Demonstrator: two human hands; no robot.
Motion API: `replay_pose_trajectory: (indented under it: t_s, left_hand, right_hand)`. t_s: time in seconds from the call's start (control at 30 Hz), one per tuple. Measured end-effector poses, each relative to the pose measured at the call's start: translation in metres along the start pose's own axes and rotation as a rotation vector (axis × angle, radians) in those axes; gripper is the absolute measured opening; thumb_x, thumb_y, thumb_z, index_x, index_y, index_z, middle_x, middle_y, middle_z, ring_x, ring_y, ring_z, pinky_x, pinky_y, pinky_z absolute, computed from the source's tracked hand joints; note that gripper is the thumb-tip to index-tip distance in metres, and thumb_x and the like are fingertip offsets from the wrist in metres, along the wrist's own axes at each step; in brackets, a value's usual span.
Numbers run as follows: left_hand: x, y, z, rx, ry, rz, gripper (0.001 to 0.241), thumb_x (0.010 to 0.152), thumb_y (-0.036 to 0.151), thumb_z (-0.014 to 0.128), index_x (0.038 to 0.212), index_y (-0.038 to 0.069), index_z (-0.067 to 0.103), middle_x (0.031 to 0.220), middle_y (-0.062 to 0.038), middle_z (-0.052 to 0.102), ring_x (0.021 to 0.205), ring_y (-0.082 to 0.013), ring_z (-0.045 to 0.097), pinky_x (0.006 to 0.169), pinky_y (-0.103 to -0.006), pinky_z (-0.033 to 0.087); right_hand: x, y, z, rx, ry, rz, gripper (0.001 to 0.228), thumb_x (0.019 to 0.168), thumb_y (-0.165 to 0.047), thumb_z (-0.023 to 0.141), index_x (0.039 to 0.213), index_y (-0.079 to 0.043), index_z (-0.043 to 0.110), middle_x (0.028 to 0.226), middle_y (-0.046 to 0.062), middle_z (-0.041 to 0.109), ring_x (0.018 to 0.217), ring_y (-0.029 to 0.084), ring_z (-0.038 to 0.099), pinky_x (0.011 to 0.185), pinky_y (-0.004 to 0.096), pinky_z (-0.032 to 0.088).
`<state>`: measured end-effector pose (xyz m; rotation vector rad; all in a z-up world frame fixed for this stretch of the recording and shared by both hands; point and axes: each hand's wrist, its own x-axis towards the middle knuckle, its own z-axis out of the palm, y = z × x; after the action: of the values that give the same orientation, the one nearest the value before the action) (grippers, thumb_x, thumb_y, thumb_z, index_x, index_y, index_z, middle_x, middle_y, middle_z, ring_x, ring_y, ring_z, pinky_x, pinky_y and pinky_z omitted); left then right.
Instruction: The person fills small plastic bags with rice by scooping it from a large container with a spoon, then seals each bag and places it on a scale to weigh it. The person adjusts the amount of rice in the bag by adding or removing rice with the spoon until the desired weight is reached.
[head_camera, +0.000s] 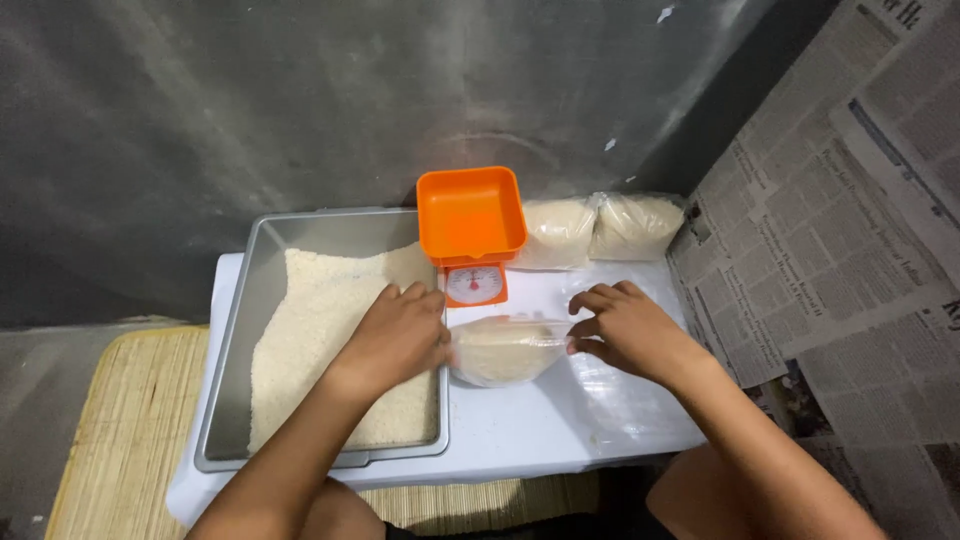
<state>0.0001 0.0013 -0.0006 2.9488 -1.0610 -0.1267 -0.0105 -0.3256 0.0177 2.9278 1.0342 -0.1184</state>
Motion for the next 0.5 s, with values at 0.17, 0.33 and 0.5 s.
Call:
replay_pose_trajectory:
  t_s: [0.17,0.33,0.5]
  left_hand:
    - [0.007,-0.005,-0.012,-0.001,0.078,-0.004,0.017,0.090,0.036,0.073,0.090,0.021,0.082,0.098,-0.005,0.063,0.097,-0.0272,0.055,0.083,-0.0421,0.038]
    - [-0.002,0.005,0.009,0.015,0.164,0.072,0.018,0.089,0.035,0.073,0.086,0.019,0.082,0.100,-0.006,0.063,0.097,-0.0300,0.056,0.081,-0.0439,0.040]
    - [-0.011,0.018,0.034,-0.013,-0.045,0.130,0.024,0.088,0.045,0.070,0.083,0.023,0.079,0.100,-0.004,0.063,0.098,-0.0295,0.054,0.081,-0.0456,0.042]
  right_hand:
    - [0.008,0.013,0.011,-0.066,0.106,-0.004,0.019,0.092,-0.043,0.069,0.090,-0.026,0.078,0.104,-0.007,0.067,0.108,0.018,0.065,0.094,0.039,0.047]
    - [-0.001,0.016,0.038,-0.129,0.171,-0.040,0.014,0.090,-0.040,0.072,0.087,-0.027,0.077,0.101,-0.008,0.067,0.102,0.017,0.066,0.090,0.038,0.048]
    - [-0.017,0.010,0.056,-0.068,0.152,-0.172,0.011,0.085,-0.030,0.073,0.079,-0.022,0.077,0.087,0.001,0.074,0.081,0.028,0.070,0.076,0.044,0.053]
